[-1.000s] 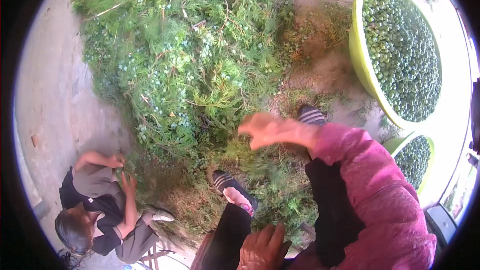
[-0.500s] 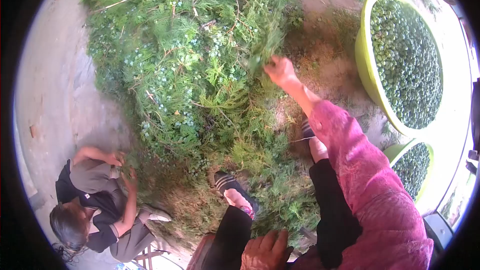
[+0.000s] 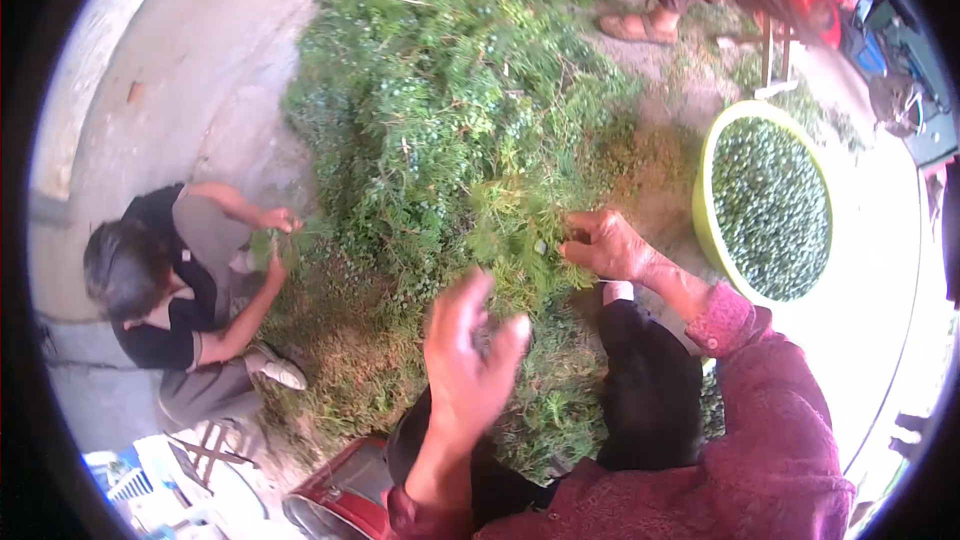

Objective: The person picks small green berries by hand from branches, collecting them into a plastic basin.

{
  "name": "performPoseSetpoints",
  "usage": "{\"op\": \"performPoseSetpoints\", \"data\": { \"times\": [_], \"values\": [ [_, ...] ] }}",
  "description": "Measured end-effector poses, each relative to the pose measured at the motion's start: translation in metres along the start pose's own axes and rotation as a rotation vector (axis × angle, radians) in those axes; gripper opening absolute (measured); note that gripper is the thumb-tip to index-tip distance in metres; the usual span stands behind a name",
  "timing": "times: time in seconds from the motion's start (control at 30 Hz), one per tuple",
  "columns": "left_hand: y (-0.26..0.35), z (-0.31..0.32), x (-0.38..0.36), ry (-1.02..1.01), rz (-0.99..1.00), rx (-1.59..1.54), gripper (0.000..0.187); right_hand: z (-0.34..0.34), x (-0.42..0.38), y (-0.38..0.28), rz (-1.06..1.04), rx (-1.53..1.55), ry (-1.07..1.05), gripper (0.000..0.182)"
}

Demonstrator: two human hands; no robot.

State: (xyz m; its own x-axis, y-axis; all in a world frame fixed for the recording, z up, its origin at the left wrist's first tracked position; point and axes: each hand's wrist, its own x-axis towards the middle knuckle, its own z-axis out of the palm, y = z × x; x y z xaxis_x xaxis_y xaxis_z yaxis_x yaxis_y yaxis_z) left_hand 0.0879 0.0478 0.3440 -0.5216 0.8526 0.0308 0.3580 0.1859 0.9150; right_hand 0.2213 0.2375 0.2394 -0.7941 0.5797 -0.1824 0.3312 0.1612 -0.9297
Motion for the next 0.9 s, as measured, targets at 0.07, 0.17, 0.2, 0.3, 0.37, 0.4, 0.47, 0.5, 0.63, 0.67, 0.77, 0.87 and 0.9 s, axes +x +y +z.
{"op": "performPoseSetpoints", "data": {
  "times": [0.07,0.17,0.2,0.3,0.37,0.4,0.47,0.5,0.63,0.67,0.77,0.87,0.9],
  "values": [
    [0.014,-0.003,0.012,0.19,-0.252,-0.448,0.056,-0.001,-0.018,-0.068,-0.12,-0.219,-0.061,0.017],
    [0.006,-0.011,0.023,0.162,-0.547,-0.934,0.055,0.018,-0.04,-0.119,-0.41,-0.532,-0.037,0.015],
    [0.008,-0.008,0.023,0.168,-0.539,-0.948,0.055,0.026,-0.046,-0.131,-0.527,-0.706,-0.019,0.013],
    [-0.003,0.005,0.024,0.188,-0.273,-0.882,0.045,0.054,-0.058,-0.151,-0.428,-1.002,-0.117,0.012],
    [-0.006,0.006,0.022,0.206,-0.231,-0.904,0.044,0.069,-0.066,-0.158,-0.404,-1.063,-0.122,0.015],
    [-0.006,0.005,0.022,0.221,-0.18,-0.912,0.043,0.075,-0.069,-0.158,-0.406,-1.066,-0.127,0.015],
    [0.0,0.003,0.022,0.291,-0.194,-0.899,0.037,0.085,-0.073,-0.154,-0.385,-1.006,-0.081,0.016],
    [0.01,-0.006,0.02,0.316,-0.234,-0.945,0.033,0.085,-0.075,-0.153,-0.466,-0.813,-0.005,0.025],
    [0.004,-0.033,0.022,0.309,-0.223,-1.026,0.024,0.058,-0.073,-0.156,-0.54,-0.331,0.105,0.037],
    [0.006,-0.039,0.021,0.3,-0.238,-1.095,0.025,0.046,-0.075,-0.162,-0.325,-0.19,0.073,0.036],
    [-0.001,-0.047,0.023,0.337,-0.202,-1.083,0.032,0.023,-0.063,-0.153,-0.123,0.22,0.156,0.026],
    [-0.005,-0.048,0.025,0.311,-0.174,-1.218,0.032,0.01,-0.055,-0.144,-0.036,0.569,0.119,0.019],
    [-0.007,-0.048,0.025,0.263,-0.137,-1.297,0.032,0.01,-0.054,-0.142,-0.033,0.579,0.123,0.019]
  ]
}}
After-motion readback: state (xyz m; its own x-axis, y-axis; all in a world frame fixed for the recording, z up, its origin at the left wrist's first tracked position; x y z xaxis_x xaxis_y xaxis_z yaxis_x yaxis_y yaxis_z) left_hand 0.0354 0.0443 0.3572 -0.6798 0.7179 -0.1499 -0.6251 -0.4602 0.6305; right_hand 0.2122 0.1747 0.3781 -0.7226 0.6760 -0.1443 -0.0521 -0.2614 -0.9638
